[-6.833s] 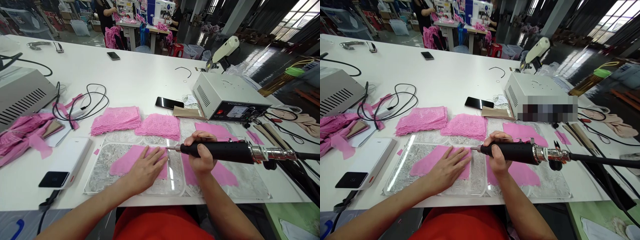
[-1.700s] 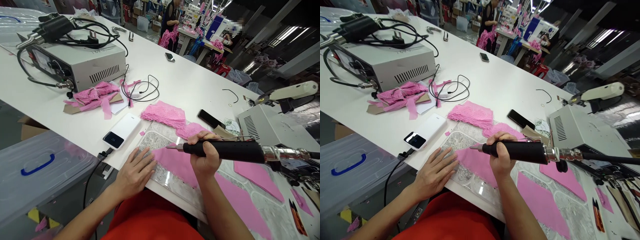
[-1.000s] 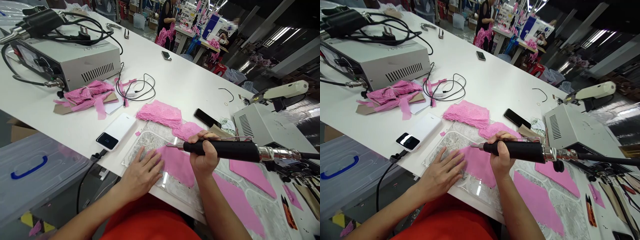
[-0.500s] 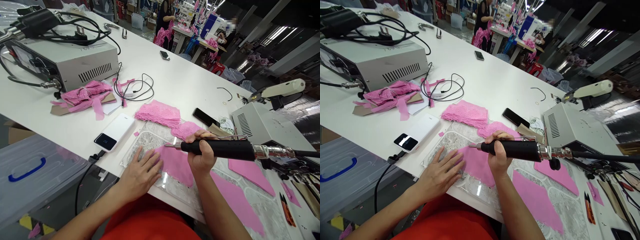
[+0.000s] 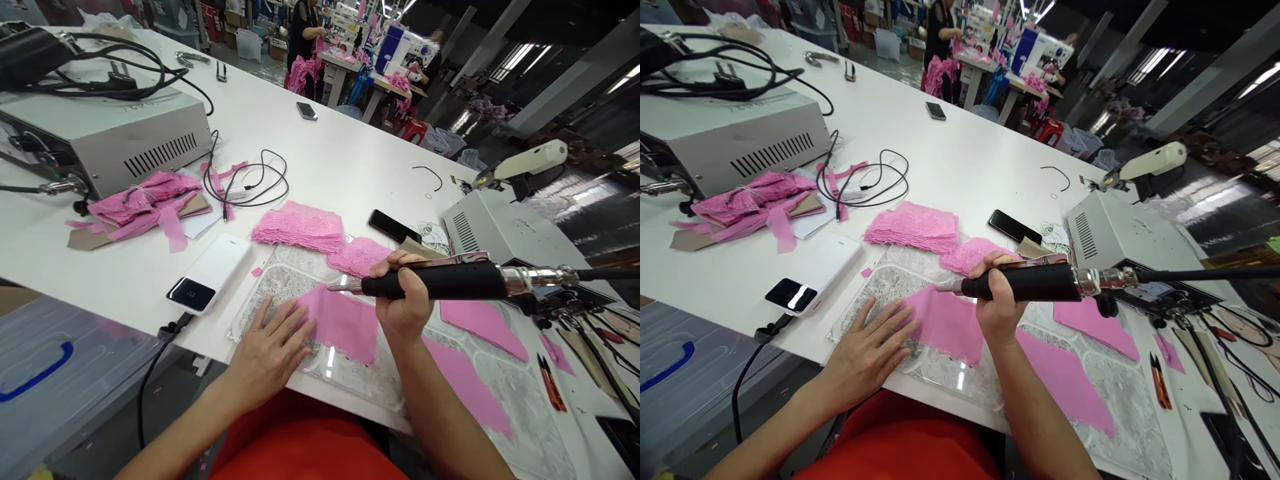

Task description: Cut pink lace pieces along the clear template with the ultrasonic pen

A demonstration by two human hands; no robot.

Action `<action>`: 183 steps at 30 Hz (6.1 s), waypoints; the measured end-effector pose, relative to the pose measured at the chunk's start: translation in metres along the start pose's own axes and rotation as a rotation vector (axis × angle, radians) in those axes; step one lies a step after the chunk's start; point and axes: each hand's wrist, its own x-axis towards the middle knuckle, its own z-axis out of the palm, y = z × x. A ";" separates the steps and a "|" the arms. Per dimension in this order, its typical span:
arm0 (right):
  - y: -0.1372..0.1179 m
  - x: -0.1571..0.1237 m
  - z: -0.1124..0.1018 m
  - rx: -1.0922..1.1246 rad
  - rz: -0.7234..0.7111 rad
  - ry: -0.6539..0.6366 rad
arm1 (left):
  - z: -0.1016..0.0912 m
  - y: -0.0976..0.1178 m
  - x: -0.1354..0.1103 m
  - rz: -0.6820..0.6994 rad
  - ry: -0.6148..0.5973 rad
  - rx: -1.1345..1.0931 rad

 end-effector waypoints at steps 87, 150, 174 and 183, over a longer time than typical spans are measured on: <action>-0.028 -0.002 -0.090 -0.073 -0.091 0.246 | 0.016 -0.004 0.055 0.238 -0.188 0.001; -0.050 -0.037 -0.101 0.035 0.020 0.020 | 0.028 0.058 0.038 0.403 -0.205 -0.172; -0.070 -0.001 -0.166 -0.024 -0.087 0.208 | 0.072 0.116 0.083 0.343 -0.185 -0.102; -0.060 -0.002 -0.167 0.034 -0.063 0.209 | 0.081 0.117 0.088 0.310 -0.235 -0.038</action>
